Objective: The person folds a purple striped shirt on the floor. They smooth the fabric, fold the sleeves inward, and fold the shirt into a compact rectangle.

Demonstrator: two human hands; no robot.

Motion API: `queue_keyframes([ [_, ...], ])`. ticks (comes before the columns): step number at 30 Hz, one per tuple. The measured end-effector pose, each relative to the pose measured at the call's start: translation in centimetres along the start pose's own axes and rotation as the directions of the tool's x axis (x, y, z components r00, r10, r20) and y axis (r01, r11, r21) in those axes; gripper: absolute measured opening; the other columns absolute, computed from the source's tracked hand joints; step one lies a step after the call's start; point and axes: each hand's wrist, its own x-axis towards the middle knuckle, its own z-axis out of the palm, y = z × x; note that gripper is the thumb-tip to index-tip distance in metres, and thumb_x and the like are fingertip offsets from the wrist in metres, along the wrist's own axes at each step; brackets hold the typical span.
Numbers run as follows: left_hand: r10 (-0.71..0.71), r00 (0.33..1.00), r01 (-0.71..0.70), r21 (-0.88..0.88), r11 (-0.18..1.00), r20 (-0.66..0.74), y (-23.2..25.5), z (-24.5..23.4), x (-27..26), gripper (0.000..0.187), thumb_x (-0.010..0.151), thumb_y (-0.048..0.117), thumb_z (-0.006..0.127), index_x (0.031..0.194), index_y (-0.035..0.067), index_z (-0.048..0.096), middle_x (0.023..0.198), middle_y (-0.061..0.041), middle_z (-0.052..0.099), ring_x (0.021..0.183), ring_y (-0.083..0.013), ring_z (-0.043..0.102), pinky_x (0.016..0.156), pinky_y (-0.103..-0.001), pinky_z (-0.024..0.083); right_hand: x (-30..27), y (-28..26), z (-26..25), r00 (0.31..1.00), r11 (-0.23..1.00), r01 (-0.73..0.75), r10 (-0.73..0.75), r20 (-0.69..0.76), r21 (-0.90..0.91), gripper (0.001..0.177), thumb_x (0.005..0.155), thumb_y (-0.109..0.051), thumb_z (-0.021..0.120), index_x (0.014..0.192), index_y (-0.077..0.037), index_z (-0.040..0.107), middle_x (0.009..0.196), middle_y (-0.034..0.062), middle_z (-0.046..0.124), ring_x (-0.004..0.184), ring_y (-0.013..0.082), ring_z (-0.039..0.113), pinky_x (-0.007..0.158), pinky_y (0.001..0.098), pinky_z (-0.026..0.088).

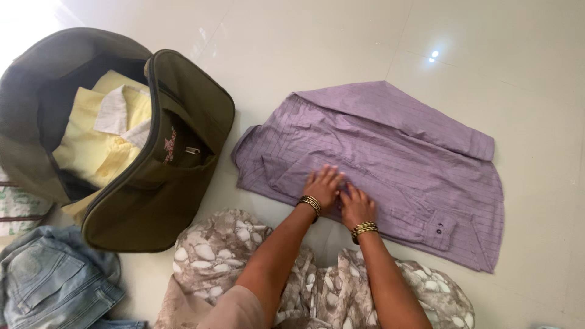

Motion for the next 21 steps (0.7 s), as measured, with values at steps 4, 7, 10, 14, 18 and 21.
queue_keyframes([
  [4,-0.264,0.955,0.259,0.051,0.964,0.132,-1.8,-5.2,-0.1,0.077,0.099,0.061,0.044,0.162,0.032,0.012,0.172,0.001,-0.001,0.156,-0.0317,-0.002,0.125,-0.057,0.005,0.7,3.7,-1.2,0.967,0.972,-0.224,0.231,-0.108,0.069,0.046,0.087,-0.033,0.072,0.132,-0.028,0.065,0.148,0.0030,0.051,0.137,0.0294,0.045,0.109,0.0584,0.038],
  [7,-0.226,0.974,0.226,0.035,0.974,0.002,-1.5,-7.3,0.3,0.081,0.095,0.058,0.048,0.163,0.033,0.013,0.172,0.000,0.001,0.157,-0.0280,-0.002,0.121,-0.059,0.006,1.0,6.1,-2.3,0.884,0.902,-0.427,0.432,-0.177,0.070,0.043,0.088,-0.036,0.073,0.130,-0.028,0.066,0.149,0.0006,0.053,0.139,0.0283,0.047,0.110,0.0576,0.040],
  [10,-0.146,0.966,0.142,0.034,0.989,0.214,-0.6,-6.9,0.5,0.076,0.096,0.063,0.044,0.161,0.039,0.014,0.171,0.003,0.001,0.157,-0.0243,-0.003,0.125,-0.058,0.003,1.2,5.9,-3.4,0.866,0.868,-0.497,0.497,-0.060,0.023,0.048,0.086,-0.039,0.074,0.132,-0.029,0.065,0.147,0.0035,0.052,0.135,0.0311,0.047,0.107,0.0568,0.042],
  [14,-0.109,0.991,0.101,0.098,0.990,0.077,-1.6,-5.4,-1.3,0.075,0.095,0.064,0.046,0.160,0.036,0.022,0.172,0.003,0.004,0.157,-0.0256,0.000,0.124,-0.057,0.006,0.4,4.3,-5.2,0.874,0.876,-0.482,0.483,0.048,-0.029,0.046,0.090,-0.045,0.070,0.132,-0.028,0.063,0.145,0.0036,0.050,0.134,0.0312,0.046,0.106,0.0580,0.041],
  [18,-0.185,0.971,0.170,0.106,0.980,0.154,-0.9,-6.2,-2.9,0.075,0.094,0.067,0.045,0.159,0.035,0.026,0.171,0.004,0.004,0.157,-0.0249,0.000,0.124,-0.057,0.006,-0.3,3.5,-6.6,0.877,0.897,-0.440,0.438,0.198,-0.035,0.050,0.090,-0.049,0.068,0.135,-0.028,0.060,0.145,0.0045,0.048,0.134,0.0309,0.045,0.108,0.0554,0.042],
  [21,-0.241,0.952,0.223,0.114,0.968,0.188,-0.2,-6.6,-3.2,0.071,0.096,0.066,0.045,0.158,0.032,0.033,0.172,0.002,0.008,0.159,-0.0267,0.002,0.125,-0.060,0.006,-0.8,3.0,-7.0,0.872,0.903,-0.430,0.419,0.253,-0.012,0.051,0.090,-0.048,0.069,0.136,-0.029,0.060,0.145,0.0042,0.050,0.135,0.0305,0.047,0.110,0.0513,0.044],
])
